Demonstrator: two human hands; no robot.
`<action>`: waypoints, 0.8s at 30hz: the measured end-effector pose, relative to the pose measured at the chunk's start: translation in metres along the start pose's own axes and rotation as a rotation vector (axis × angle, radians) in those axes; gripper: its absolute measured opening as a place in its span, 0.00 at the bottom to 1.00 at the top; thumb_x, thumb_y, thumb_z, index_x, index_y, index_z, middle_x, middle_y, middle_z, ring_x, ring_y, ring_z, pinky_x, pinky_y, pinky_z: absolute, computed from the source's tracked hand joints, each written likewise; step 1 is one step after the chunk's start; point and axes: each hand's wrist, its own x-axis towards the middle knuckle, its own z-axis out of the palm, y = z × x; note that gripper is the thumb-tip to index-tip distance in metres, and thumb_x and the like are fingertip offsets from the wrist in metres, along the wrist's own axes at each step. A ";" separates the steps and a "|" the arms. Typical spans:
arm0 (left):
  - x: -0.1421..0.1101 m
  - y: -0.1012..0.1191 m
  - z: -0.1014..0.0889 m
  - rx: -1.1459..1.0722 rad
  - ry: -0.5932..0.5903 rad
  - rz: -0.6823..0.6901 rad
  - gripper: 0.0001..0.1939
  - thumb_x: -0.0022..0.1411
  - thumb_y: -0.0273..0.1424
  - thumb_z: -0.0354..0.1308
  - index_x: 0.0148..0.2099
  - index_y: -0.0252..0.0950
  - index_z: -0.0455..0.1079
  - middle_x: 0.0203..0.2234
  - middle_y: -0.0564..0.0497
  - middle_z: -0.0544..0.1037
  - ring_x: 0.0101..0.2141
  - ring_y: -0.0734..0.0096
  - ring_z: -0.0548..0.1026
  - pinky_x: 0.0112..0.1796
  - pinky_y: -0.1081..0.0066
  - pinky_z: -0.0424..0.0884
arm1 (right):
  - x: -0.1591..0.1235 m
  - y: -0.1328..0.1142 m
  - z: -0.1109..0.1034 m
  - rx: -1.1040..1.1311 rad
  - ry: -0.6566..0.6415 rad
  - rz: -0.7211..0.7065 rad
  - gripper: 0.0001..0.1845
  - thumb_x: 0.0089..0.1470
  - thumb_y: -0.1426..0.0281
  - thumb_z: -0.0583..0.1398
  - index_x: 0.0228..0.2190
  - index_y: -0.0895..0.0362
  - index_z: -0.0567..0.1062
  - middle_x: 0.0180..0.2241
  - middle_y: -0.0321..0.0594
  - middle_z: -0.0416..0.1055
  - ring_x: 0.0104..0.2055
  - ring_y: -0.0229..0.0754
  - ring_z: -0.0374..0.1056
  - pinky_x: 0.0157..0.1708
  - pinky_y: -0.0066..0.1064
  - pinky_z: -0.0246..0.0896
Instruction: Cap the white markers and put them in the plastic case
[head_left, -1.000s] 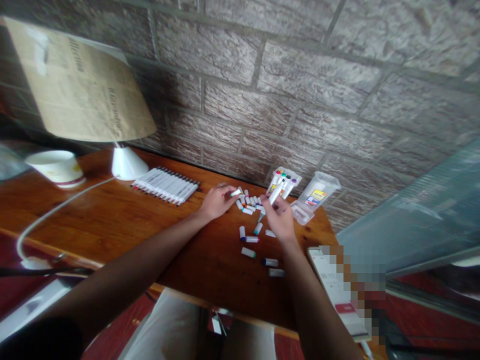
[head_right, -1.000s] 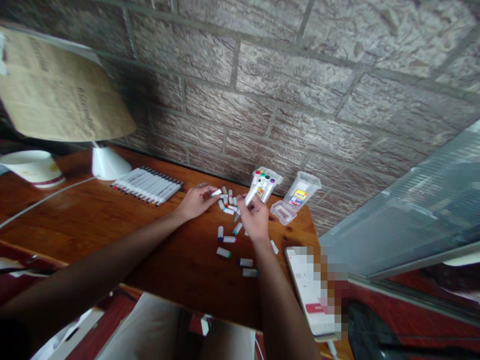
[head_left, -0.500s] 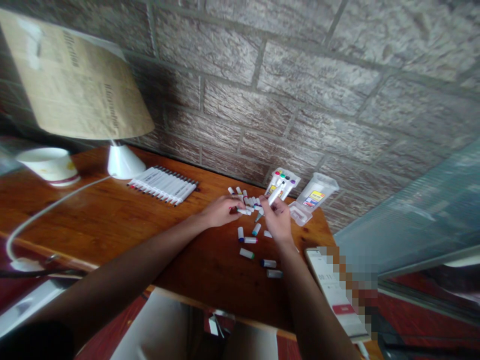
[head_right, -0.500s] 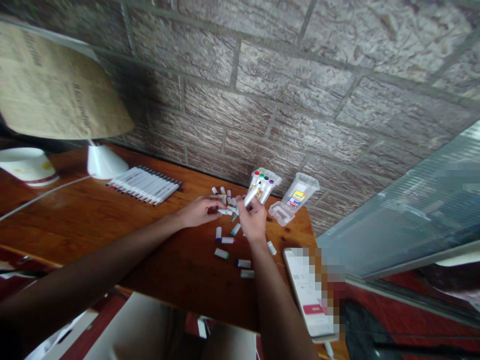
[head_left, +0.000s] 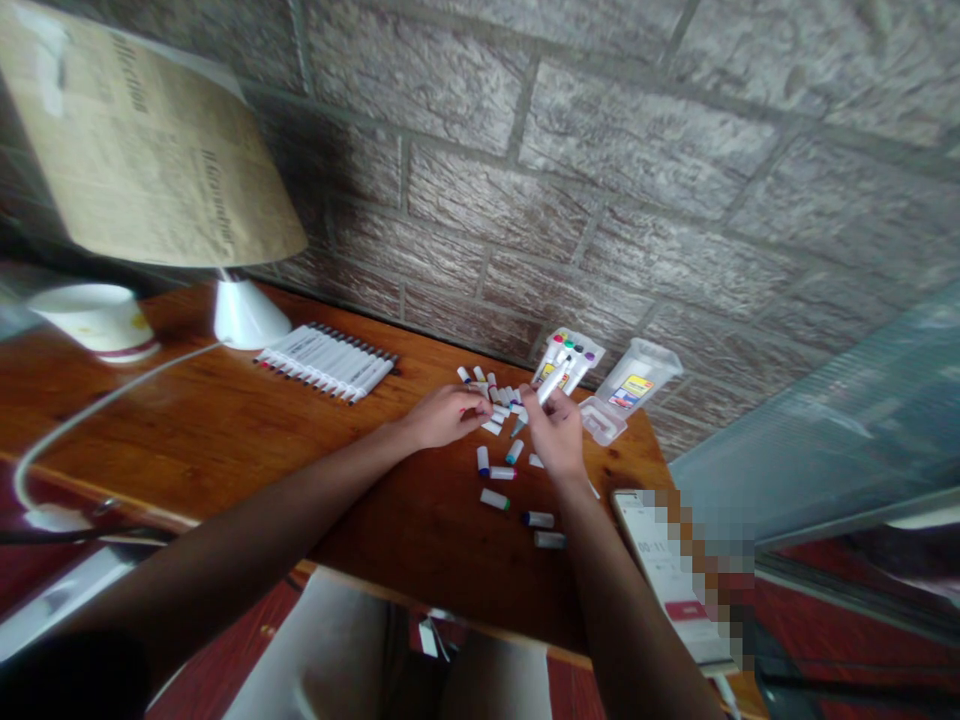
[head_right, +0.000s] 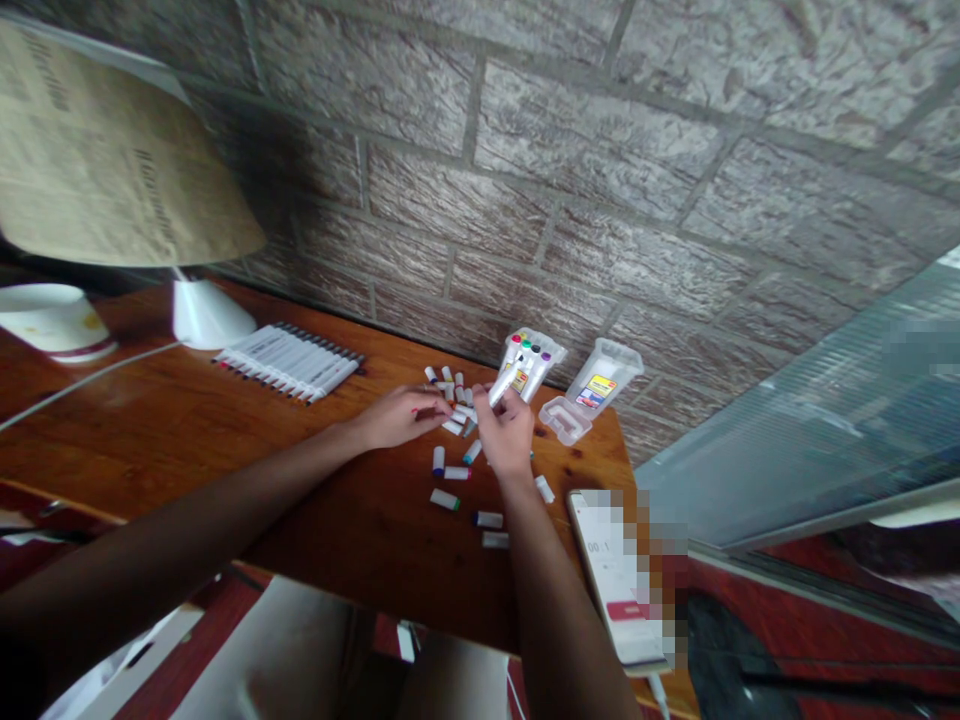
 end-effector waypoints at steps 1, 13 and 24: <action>0.000 0.002 0.000 -0.005 -0.004 0.007 0.07 0.66 0.29 0.58 0.39 0.38 0.78 0.34 0.50 0.82 0.34 0.69 0.80 0.40 0.73 0.72 | 0.000 -0.001 0.000 -0.001 0.005 0.006 0.19 0.49 0.55 0.65 0.31 0.60 0.78 0.24 0.35 0.72 0.28 0.39 0.62 0.31 0.31 0.59; -0.001 -0.007 0.002 0.004 0.129 -0.074 0.09 0.67 0.32 0.56 0.43 0.37 0.77 0.35 0.50 0.84 0.33 0.70 0.80 0.38 0.73 0.72 | 0.002 -0.001 -0.004 0.006 0.125 -0.062 0.18 0.51 0.56 0.63 0.30 0.60 0.77 0.25 0.36 0.73 0.30 0.40 0.64 0.34 0.32 0.60; 0.001 -0.027 0.003 0.196 0.299 -0.261 0.10 0.67 0.27 0.54 0.48 0.37 0.74 0.45 0.46 0.80 0.50 0.61 0.77 0.56 0.61 0.70 | 0.003 -0.010 -0.005 0.076 0.265 -0.038 0.23 0.48 0.51 0.65 0.31 0.59 0.75 0.23 0.34 0.68 0.28 0.38 0.61 0.31 0.31 0.56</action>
